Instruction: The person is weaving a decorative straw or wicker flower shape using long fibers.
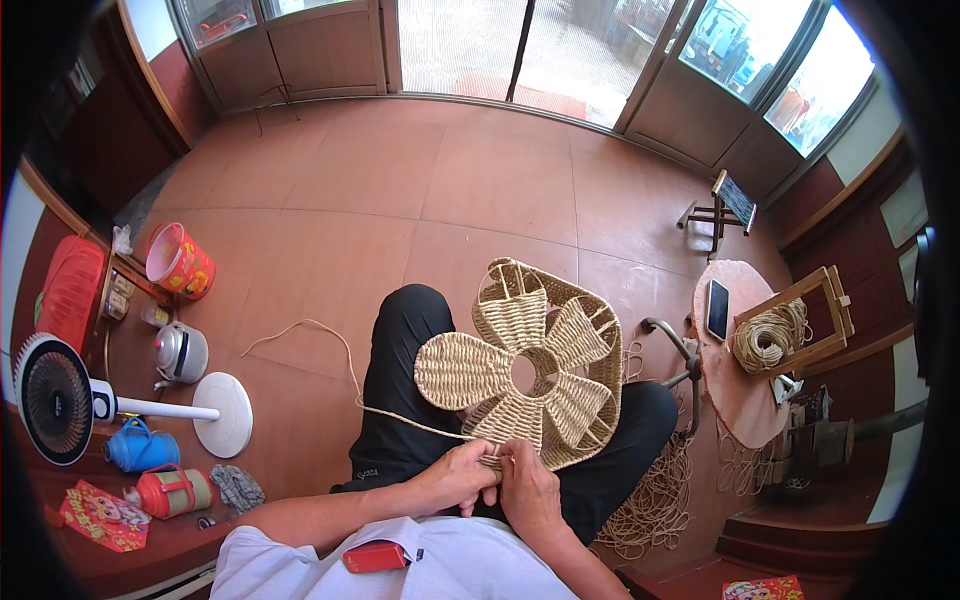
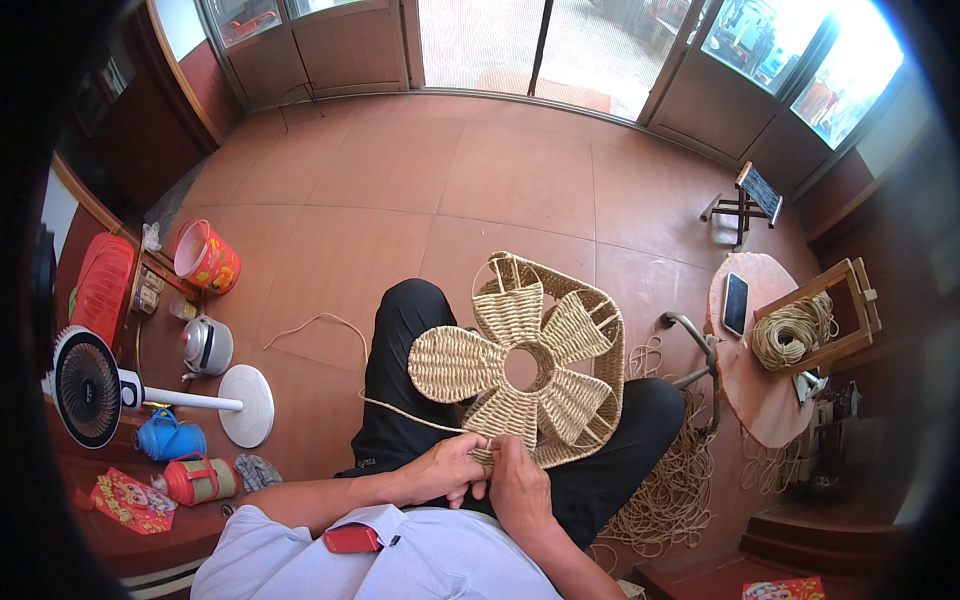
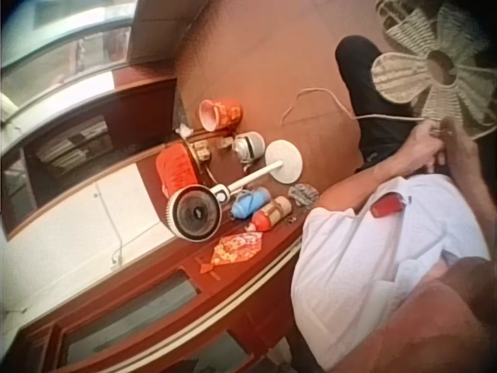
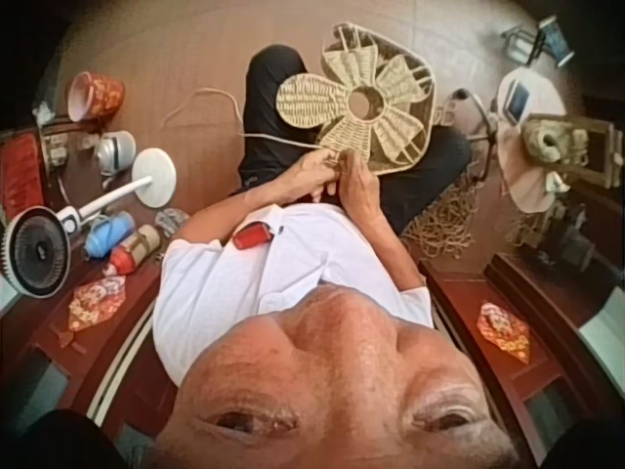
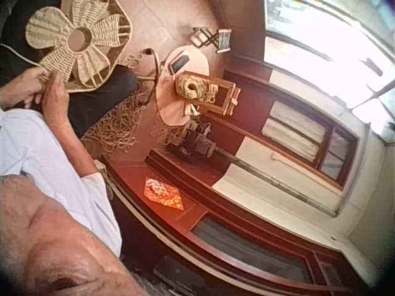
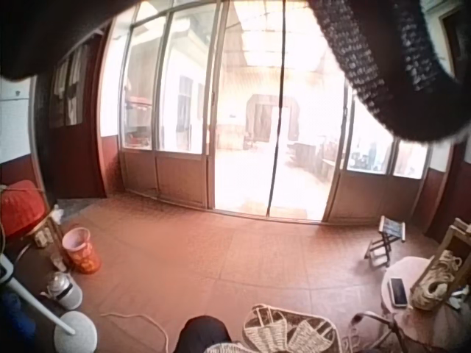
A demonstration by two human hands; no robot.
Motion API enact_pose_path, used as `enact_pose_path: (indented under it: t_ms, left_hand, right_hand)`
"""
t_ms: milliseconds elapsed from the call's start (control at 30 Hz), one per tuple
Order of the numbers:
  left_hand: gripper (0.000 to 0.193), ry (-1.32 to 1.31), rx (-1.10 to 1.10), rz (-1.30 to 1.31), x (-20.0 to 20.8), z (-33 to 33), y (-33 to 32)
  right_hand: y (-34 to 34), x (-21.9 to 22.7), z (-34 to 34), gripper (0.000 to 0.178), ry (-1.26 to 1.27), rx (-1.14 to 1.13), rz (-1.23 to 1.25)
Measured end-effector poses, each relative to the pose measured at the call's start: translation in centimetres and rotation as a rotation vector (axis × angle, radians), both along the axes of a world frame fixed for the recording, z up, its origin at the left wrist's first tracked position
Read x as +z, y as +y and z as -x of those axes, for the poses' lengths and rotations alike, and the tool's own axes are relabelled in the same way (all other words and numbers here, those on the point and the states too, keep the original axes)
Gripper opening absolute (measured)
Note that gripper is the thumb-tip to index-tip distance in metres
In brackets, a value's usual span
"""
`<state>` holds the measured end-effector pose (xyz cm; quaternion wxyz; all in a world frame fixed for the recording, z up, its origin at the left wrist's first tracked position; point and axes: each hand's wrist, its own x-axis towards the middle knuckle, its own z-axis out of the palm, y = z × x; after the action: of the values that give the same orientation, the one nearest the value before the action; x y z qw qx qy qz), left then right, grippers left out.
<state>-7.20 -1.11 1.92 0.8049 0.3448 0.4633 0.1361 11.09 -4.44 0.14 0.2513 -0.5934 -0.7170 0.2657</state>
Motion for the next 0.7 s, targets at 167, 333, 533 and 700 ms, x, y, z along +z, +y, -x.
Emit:
enact_pose_path:
  t_ms: [167,333,533,700]
  left_hand:
    - [0.036,-0.147,0.188,0.146,-1.0,-1.0,-0.5]
    - [0.026,-0.239,0.269,0.228,-1.2,-1.3,-0.7]
    - [0.021,-0.29,0.229,0.234,-2.1,-0.5,-0.2]
    - [0.035,-0.294,0.176,0.197,-2.1,-0.2,0.3]
  right_hand:
    - [-0.7,-0.4,0.0,0.02,0.072,-0.063,-0.033]
    - [-0.4,-0.1,-0.4,0.019,0.141,-0.143,-0.1]
    - [0.0,-0.2,-0.3,0.018,0.044,-0.146,-0.056]
    - [0.8,0.0,0.1,0.018,0.104,-0.153,-0.041]
